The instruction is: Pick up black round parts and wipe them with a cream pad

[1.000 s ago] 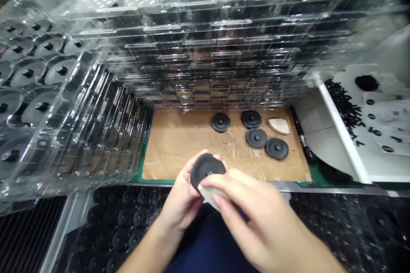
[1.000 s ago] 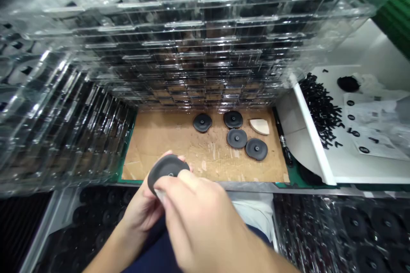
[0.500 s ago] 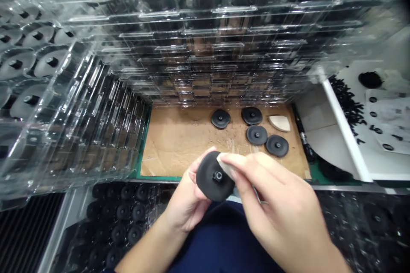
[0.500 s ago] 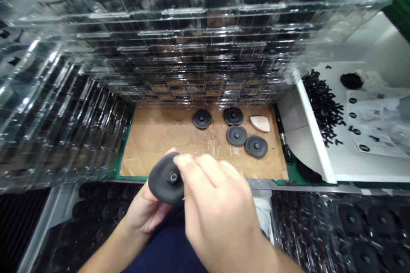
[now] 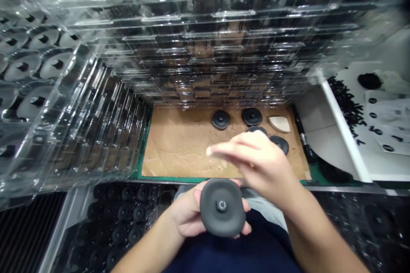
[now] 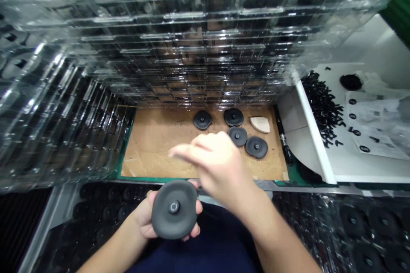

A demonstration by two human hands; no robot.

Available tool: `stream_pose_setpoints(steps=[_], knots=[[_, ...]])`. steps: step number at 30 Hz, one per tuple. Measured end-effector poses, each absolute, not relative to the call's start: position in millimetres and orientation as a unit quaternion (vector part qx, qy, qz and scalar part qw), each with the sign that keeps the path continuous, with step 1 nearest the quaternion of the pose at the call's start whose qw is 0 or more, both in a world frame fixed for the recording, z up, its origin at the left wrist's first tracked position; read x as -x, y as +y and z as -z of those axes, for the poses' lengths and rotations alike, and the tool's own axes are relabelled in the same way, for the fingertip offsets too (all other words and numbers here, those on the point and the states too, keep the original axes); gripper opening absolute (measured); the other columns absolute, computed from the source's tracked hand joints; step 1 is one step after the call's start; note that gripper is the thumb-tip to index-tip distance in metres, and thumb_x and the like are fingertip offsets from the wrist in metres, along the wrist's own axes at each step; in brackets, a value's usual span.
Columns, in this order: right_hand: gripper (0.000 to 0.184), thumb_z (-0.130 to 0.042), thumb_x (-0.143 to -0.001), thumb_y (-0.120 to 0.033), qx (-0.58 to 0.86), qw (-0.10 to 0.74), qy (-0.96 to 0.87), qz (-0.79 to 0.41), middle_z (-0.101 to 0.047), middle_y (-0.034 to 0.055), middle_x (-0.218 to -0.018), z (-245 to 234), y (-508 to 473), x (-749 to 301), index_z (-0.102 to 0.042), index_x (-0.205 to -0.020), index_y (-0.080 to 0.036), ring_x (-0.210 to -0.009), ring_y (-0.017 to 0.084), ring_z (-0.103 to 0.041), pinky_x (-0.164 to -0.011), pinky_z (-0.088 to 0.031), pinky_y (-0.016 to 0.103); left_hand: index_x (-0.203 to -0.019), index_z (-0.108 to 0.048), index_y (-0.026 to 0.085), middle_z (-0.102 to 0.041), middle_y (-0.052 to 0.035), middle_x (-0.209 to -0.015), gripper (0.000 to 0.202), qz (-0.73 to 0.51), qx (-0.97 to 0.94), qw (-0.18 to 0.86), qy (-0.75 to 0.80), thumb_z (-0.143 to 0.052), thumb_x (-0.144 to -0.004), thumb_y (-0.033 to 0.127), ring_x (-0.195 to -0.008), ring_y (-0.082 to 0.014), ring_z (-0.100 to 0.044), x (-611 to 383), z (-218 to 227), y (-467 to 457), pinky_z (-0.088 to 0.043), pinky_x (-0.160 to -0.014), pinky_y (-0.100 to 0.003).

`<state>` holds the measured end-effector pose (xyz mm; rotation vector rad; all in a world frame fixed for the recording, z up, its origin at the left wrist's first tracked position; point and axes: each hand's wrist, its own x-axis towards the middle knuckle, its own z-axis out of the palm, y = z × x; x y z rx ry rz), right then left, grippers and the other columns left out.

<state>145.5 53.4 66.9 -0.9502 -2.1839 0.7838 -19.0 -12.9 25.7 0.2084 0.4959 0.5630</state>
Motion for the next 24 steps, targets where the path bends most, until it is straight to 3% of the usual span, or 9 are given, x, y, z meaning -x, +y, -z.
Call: stream_pose_setpoints(steps=[5,9,11,15,20,24], knots=[[0.022,-0.055,-0.089,-0.018,0.469,0.235,-0.751,-0.401,-0.068,0.0009,-0.09,5.9,63.3,-155.8,-0.072,-0.101,-0.026,-0.079,0.015,-0.064,-0.072,-0.049,0.028,-0.105,-0.067,0.018,-0.074,-0.0061,-0.093,0.045,-0.319,0.003,0.934,0.158,-0.08,-0.064,0.032,-0.078,-0.0232,-0.073,17.4,-26.0,-12.9,-0.056,-0.062,-0.027],[0.028,-0.047,-0.089,-0.02,0.515,0.272,-0.722,-0.373,-0.061,0.0107,-0.112,45.2,43.4,-148.5,-0.069,-0.108,-0.021,-0.1,0.023,-0.062,-0.084,-0.052,0.039,-0.103,-0.069,0.018,-0.075,-0.0065,-0.093,0.047,-0.34,0.03,0.928,0.151,-0.083,-0.062,0.034,-0.081,-0.0239,-0.073,19.1,-27.4,-11.6,-0.058,-0.066,-0.029],[0.03,-0.044,-0.091,-0.022,0.527,0.297,-0.706,-0.368,-0.058,0.0127,-0.116,47.3,34.3,-145.9,-0.066,-0.111,-0.019,-0.104,0.024,-0.061,-0.085,-0.053,0.039,-0.103,-0.07,0.018,-0.075,-0.007,-0.095,0.05,-0.345,0.033,0.926,0.15,-0.084,-0.06,0.039,-0.083,-0.0244,-0.073,20.4,-26.5,-11.5,-0.058,-0.069,-0.03],[0.026,-0.043,-0.094,-0.023,0.503,0.326,-0.701,-0.387,-0.066,0.0074,-0.104,31.7,26.7,-145.9,-0.068,-0.102,-0.022,-0.099,0.019,-0.064,-0.085,-0.053,0.034,-0.107,-0.069,0.017,-0.075,-0.0088,-0.1,0.058,-0.357,0.039,0.922,0.143,-0.079,-0.061,0.051,-0.088,-0.025,-0.072,23.8,-23.5,-12.1,-0.059,-0.073,-0.03],[0.023,-0.048,-0.091,-0.02,0.483,0.324,-0.704,-0.407,-0.072,0.0029,-0.094,23.8,22.5,-149.0,-0.07,-0.097,-0.024,-0.088,0.017,-0.067,-0.079,-0.053,0.03,-0.11,-0.068,0.016,-0.073,-0.0095,-0.099,0.054,-0.369,0.001,0.921,0.127,-0.063,-0.076,0.058,-0.088,-0.0215,-0.072,28.3,-25.1,-11.7,-0.058,-0.072,-0.025],[0.022,-0.05,-0.09,-0.02,0.496,0.33,-0.693,-0.407,-0.072,0.0039,-0.092,29.1,17.2,-148.8,-0.071,-0.097,-0.023,-0.084,0.018,-0.068,-0.076,-0.054,0.029,-0.125,-0.058,0.032,-0.068,-0.0041,-0.11,0.047,-0.444,-0.119,0.867,0.192,-0.054,-0.084,0.055,-0.085,-0.0187,-0.073,30.0,-26.6,-12.3,-0.057,-0.069,-0.024]])
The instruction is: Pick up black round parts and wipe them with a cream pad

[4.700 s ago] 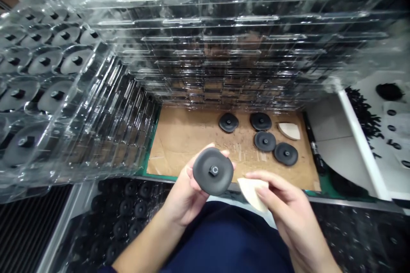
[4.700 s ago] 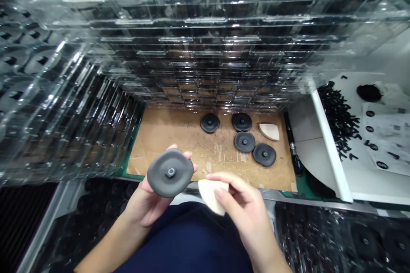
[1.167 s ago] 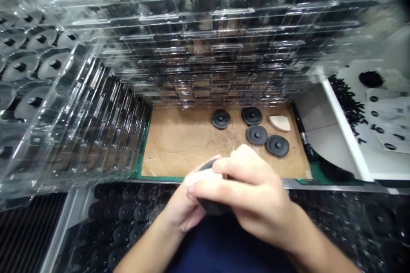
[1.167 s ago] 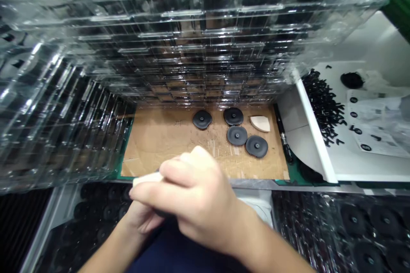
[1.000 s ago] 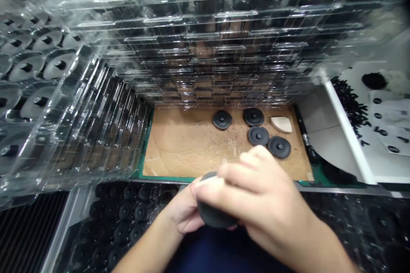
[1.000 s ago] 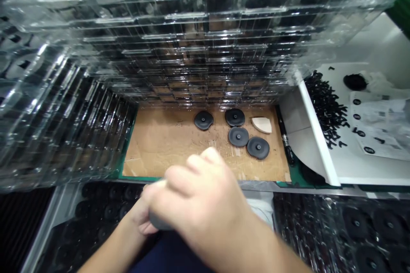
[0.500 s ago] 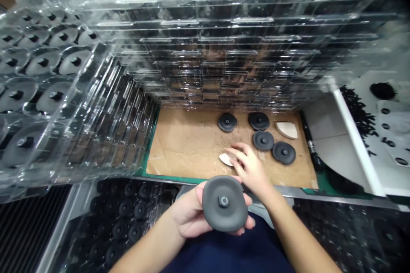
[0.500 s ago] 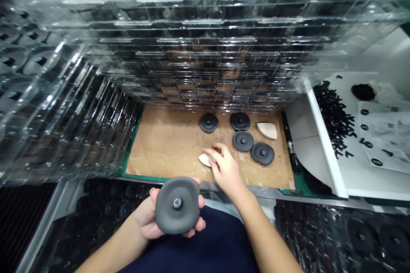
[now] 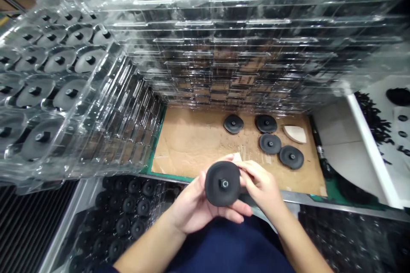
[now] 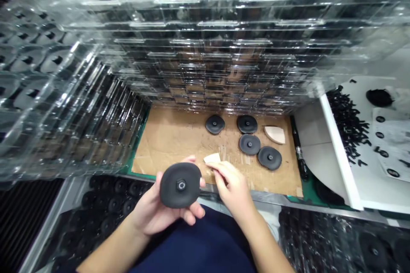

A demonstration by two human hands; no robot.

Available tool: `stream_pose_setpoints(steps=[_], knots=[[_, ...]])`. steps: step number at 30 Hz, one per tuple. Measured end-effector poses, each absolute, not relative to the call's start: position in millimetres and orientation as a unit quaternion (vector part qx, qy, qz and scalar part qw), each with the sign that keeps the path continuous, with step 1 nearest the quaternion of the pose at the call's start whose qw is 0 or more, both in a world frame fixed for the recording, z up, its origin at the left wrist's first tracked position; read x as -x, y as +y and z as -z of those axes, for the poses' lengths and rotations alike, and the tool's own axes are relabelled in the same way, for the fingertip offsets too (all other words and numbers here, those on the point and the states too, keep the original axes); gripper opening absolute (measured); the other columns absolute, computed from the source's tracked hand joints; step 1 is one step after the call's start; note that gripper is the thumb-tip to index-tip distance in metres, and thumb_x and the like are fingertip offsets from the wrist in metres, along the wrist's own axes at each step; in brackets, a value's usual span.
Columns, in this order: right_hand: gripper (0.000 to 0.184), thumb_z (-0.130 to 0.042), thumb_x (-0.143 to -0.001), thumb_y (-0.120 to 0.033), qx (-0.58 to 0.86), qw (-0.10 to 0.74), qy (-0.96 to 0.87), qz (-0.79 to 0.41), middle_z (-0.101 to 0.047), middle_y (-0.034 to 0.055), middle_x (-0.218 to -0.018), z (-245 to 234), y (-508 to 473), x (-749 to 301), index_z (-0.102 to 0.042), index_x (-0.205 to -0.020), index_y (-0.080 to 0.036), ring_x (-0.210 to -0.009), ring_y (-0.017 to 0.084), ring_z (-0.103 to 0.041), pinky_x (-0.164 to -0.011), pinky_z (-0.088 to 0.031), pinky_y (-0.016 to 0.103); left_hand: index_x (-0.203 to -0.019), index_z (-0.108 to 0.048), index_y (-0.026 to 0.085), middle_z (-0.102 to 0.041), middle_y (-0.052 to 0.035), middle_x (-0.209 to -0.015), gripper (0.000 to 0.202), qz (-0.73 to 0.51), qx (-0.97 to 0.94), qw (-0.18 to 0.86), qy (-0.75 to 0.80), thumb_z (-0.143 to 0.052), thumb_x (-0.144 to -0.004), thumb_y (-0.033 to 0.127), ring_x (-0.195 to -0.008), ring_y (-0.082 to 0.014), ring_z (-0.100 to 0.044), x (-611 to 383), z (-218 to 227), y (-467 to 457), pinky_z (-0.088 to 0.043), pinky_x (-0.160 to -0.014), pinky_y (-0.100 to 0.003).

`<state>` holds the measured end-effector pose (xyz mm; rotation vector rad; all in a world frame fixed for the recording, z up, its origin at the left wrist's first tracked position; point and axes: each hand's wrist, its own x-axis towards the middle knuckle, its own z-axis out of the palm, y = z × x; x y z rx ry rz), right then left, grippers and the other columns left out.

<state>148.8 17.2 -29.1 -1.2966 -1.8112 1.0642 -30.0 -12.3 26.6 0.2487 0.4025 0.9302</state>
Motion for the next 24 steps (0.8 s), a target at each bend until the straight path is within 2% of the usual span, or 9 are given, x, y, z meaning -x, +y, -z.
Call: stream_pose_setpoints(steps=[1,3,5,6,8,12,17,21,24], knots=[[0.022,-0.05,-0.09,-0.021,0.502,0.336,-0.687,-0.404,-0.071,0.0048,-0.093,29.8,15.9,-148.5,-0.07,-0.098,-0.022,-0.085,0.018,-0.068,-0.076,-0.054,0.029,-0.13,-0.052,0.037,-0.066,-0.0028,-0.115,0.048,-0.477,-0.193,0.824,0.238,-0.058,-0.083,0.051,-0.087,-0.0177,-0.072,30.6,-25.7,-12.4,-0.057,-0.073,-0.025],[0.022,-0.05,-0.09,-0.022,0.517,0.348,-0.673,-0.398,-0.071,0.0064,-0.095,29.0,13.1,-148.2,-0.069,-0.099,-0.021,-0.087,0.018,-0.067,-0.077,-0.054,0.03,-0.139,-0.037,0.044,-0.06,-0.0021,-0.123,0.07,-0.522,-0.387,0.683,0.333,-0.07,-0.078,0.036,-0.1,-0.0183,-0.067,32.3,-22.5,-12.3,-0.052,-0.088,-0.03],[0.021,-0.051,-0.089,-0.023,0.535,0.36,-0.657,-0.391,-0.07,0.0069,-0.093,25.2,10.3,-148.9,-0.069,-0.1,-0.02,-0.083,0.018,-0.067,-0.073,-0.054,0.029,-0.146,-0.017,0.044,-0.056,-0.0044,-0.129,0.097,-0.517,-0.563,0.519,0.383,-0.075,-0.073,0.02,-0.114,-0.0211,-0.058,34.6,-19.1,-11.3,-0.046,-0.1,-0.037],[0.021,-0.051,-0.089,-0.023,0.543,0.364,-0.65,-0.387,-0.07,0.0069,-0.092,22.4,8.8,-149.6,-0.068,-0.102,-0.02,-0.079,0.017,-0.066,-0.069,-0.054,0.028,-0.148,-0.008,0.042,-0.055,-0.0064,-0.129,0.105,-0.504,-0.624,0.456,0.386,-0.075,-0.071,0.015,-0.118,-0.0227,-0.055,35.7,-18.0,-10.7,-0.045,-0.101,-0.04],[0.022,-0.053,-0.089,-0.023,0.557,0.373,-0.635,-0.384,-0.069,0.0066,-0.09,15.4,5.3,-151.5,-0.067,-0.105,-0.02,-0.071,0.015,-0.064,-0.063,-0.054,0.026,-0.148,0.003,0.039,-0.054,-0.0096,-0.128,0.111,-0.47,-0.685,0.395,0.392,-0.073,-0.073,0.012,-0.118,-0.0245,-0.055,37.5,-18.0,-9.9,-0.045,-0.101,-0.045],[0.022,-0.056,-0.089,-0.021,0.57,0.397,-0.602,-0.394,-0.068,0.0043,-0.089,-0.2,-3.0,-155.3,-0.065,-0.109,-0.023,-0.073,0.014,-0.063,-0.066,-0.054,0.024,-0.147,0.01,0.041,-0.055,-0.0113,-0.127,0.112,-0.41,-0.701,0.388,0.436,-0.072,-0.075,0.013,-0.117,-0.0258,-0.056,39.1,-23.5,-11.7,-0.042,-0.103,-0.048],[0.026,-0.065,-0.085,-0.018,0.504,0.455,-0.534,-0.504,-0.069,-0.0009,-0.083,-19.7,-9.5,-154.8,-0.067,-0.107,-0.031,-0.072,0.011,-0.064,-0.067,-0.054,0.019,-0.148,0.006,0.038,-0.055,-0.0112,-0.128,0.11,-0.402,-0.694,0.399,0.445,-0.073,-0.074,0.015,-0.116,-0.0254,-0.056,40.3,-25.2,-15.0,-0.043,-0.102,-0.044],[0.026,-0.068,-0.083,-0.019,0.472,0.417,-0.529,-0.569,-0.071,-0.0019,-0.083,-32.0,-7.4,-151.1,-0.069,-0.105,-0.033,-0.075,0.011,-0.066,-0.07,-0.053,0.019,-0.149,-0.003,0.029,-0.056,-0.0132,-0.129,0.104,-0.402,-0.668,0.427,0.458,-0.073,-0.074,0.017,-0.117,-0.0256,-0.055,40.9,-25.7,-15.9,-0.041,-0.103,-0.042],[0.021,-0.07,-0.082,-0.023,0.459,0.361,-0.523,-0.621,-0.073,-0.0007,-0.082,-38.2,-1.1,-151.9,-0.07,-0.102,-0.03,-0.074,0.012,-0.067,-0.068,-0.053,0.021,-0.149,-0.007,0.023,-0.06,-0.0126,-0.122,0.101,-0.403,-0.631,0.474,0.462,-0.074,-0.074,0.024,-0.112,-0.0252,-0.057,40.9,-29.4,-15.5,-0.041,-0.102,-0.039]])
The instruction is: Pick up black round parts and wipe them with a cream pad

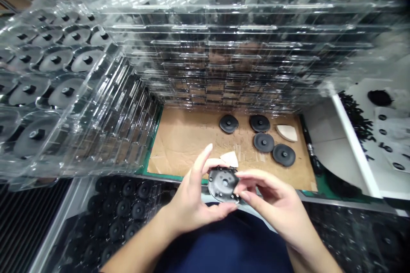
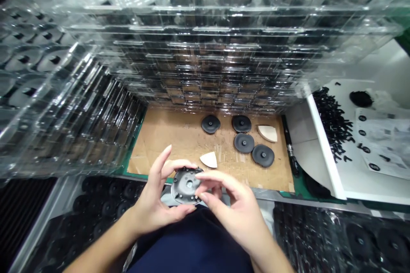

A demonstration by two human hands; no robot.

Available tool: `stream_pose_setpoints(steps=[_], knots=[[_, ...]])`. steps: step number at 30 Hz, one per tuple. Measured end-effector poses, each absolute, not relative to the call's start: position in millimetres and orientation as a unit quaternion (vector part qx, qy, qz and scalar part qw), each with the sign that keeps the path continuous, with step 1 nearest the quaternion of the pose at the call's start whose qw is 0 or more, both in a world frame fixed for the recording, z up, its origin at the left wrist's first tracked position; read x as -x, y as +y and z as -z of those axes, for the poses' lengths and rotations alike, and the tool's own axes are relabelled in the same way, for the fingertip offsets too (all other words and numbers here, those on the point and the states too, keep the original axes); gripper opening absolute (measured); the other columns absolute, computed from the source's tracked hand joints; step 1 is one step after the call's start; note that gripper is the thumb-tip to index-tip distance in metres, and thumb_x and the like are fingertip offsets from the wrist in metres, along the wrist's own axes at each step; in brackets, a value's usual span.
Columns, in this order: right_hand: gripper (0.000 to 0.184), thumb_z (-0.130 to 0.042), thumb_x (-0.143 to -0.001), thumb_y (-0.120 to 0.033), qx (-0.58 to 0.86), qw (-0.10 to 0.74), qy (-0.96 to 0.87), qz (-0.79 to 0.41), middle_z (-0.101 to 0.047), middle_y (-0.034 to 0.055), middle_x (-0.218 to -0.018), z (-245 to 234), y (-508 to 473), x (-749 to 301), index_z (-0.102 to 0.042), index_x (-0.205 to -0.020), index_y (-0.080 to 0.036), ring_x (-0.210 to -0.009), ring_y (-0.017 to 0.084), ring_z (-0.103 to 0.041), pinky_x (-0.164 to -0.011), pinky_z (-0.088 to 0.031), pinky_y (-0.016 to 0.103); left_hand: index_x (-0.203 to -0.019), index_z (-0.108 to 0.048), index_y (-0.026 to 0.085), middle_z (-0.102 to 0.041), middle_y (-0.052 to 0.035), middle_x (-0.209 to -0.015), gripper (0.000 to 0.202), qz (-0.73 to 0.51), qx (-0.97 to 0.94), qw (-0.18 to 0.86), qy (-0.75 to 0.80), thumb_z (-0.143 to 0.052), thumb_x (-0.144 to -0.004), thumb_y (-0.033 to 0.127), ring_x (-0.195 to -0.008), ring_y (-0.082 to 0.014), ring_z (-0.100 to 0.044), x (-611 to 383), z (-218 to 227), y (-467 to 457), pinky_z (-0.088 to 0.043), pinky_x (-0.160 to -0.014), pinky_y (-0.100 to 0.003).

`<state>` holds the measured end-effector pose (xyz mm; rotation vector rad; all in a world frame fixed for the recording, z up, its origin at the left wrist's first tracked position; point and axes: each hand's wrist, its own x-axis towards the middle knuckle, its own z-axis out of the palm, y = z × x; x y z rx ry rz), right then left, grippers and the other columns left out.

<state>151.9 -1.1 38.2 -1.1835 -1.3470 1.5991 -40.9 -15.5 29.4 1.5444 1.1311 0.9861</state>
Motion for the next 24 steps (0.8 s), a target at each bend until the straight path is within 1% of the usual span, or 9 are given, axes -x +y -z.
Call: stream_pose_setpoints(steps=[3,6,8,11,14,17,19,22,24], knots=[[0.021,-0.074,-0.077,-0.027,0.422,0.311,-0.492,-0.696,-0.073,0.0007,-0.075,-42.9,7.7,-155.4,-0.072,-0.098,-0.024,-0.066,0.013,-0.067,-0.064,-0.053,0.023,-0.149,-0.005,0.02,-0.062,-0.0122,-0.116,0.103,-0.382,-0.61,0.531,0.448,-0.073,-0.074,0.034,-0.11,-0.0253,-0.058,41.1,-33.6,-14.3,-0.039,-0.103,-0.04],[0.024,-0.077,-0.074,-0.028,0.386,0.265,-0.444,-0.764,-0.073,-0.0004,-0.072,-46.9,15.5,-157.1,-0.072,-0.096,-0.022,-0.064,0.012,-0.068,-0.065,-0.054,0.022,-0.149,-0.002,0.019,-0.062,-0.0121,-0.115,0.104,-0.349,-0.58,0.602,0.423,-0.071,-0.074,0.042,-0.112,-0.0268,-0.058,42.3,-36.3,-13.3,-0.036,-0.105,-0.043],[0.024,-0.079,-0.071,-0.027,0.372,0.236,-0.428,-0.789,-0.072,-0.0009,-0.071,-49.5,18.5,-156.5,-0.072,-0.094,-0.022,-0.065,0.011,-0.068,-0.065,-0.055,0.022,-0.149,-0.002,0.02,-0.062,-0.0119,-0.114,0.107,-0.327,-0.558,0.644,0.409,-0.073,-0.072,0.043,-0.113,-0.0279,-0.058,43.7,-37.2,-13.2,-0.036,-0.105,-0.043],[0.015,-0.079,-0.069,-0.022,0.359,0.214,-0.413,-0.81,-0.071,-0.0017,-0.069,-52.3,18.6,-155.0,-0.072,-0.082,-0.021,-0.062,0.01,-0.068,-0.064,-0.056,0.021,-0.149,-0.004,0.024,-0.064,-0.0095,-0.113,0.112,-0.31,-0.536,0.675,0.402,-0.079,-0.066,0.041,-0.11,-0.027,-0.06,45.1,-37.6,-14.2,-0.038,-0.104,-0.042],[0.011,-0.078,-0.068,-0.017,0.364,0.231,-0.396,-0.81,-0.072,-0.002,-0.069,-52.0,15.0,-154.9,-0.07,-0.074,-0.021,-0.062,0.01,-0.069,-0.063,-0.056,0.019,-0.149,-0.007,0.025,-0.066,-0.0084,-0.112,0.112,-0.323,-0.54,0.666,0.399,-0.08,-0.065,0.037,-0.108,-0.0253,-0.061,44.4,-36.9,-15.2,-0.038,-0.104,-0.041],[0.012,-0.08,-0.068,-0.02,0.392,0.27,-0.393,-0.787,-0.074,0.0003,-0.071,-48.4,9.7,-157.2,-0.071,-0.076,-0.02,-0.063,0.012,-0.07,-0.062,-0.057,0.021,-0.149,-0.01,0.023,-0.065,-0.0107,-0.116,0.108,-0.362,-0.564,0.625,0.4,-0.079,-0.067,0.033,-0.113,-0.026,-0.059,41.7,-35.2,-14.7,-0.036,-0.106,-0.041],[0.013,-0.08,-0.069,-0.023,0.413,0.291,-0.407,-0.761,-0.074,0.0016,-0.071,-45.6,5.5,-160.5,-0.072,-0.078,-0.02,-0.065,0.014,-0.071,-0.061,-0.057,0.021,-0.149,-0.01,0.023,-0.063,-0.0117,-0.119,0.106,-0.385,-0.585,0.594,0.395,-0.079,-0.069,0.029,-0.115,-0.0258,-0.058,40.0,-33.5,-13.7,-0.038,-0.106,-0.041],[0.01,-0.079,-0.072,-0.027,0.441,0.32,-0.453,-0.705,-0.073,0.001,-0.07,-42.9,-2.1,-168.3,-0.074,-0.079,-0.022,-0.063,0.012,-0.069,-0.059,-0.054,0.018,-0.149,-0.008,0.031,-0.061,-0.01,-0.125,0.106,-0.405,-0.631,0.55,0.368,-0.078,-0.07,0.02,-0.117,-0.0235,-0.057,39.8,-30.7,-12.5,-0.041,-0.104,-0.039],[0.006,-0.074,-0.077,-0.03,0.446,0.353,-0.475,-0.671,-0.07,-0.0012,-0.064,-42.2,-6.8,-174.7,-0.074,-0.079,-0.024,-0.053,0.01,-0.064,-0.054,-0.052,0.017,-0.148,-0.006,0.037,-0.059,-0.0074,-0.128,0.107,-0.412,-0.649,0.531,0.357,-0.078,-0.07,0.017,-0.117,-0.0225,-0.057,41.5,-29.3,-12.3,-0.041,-0.105,-0.039]])
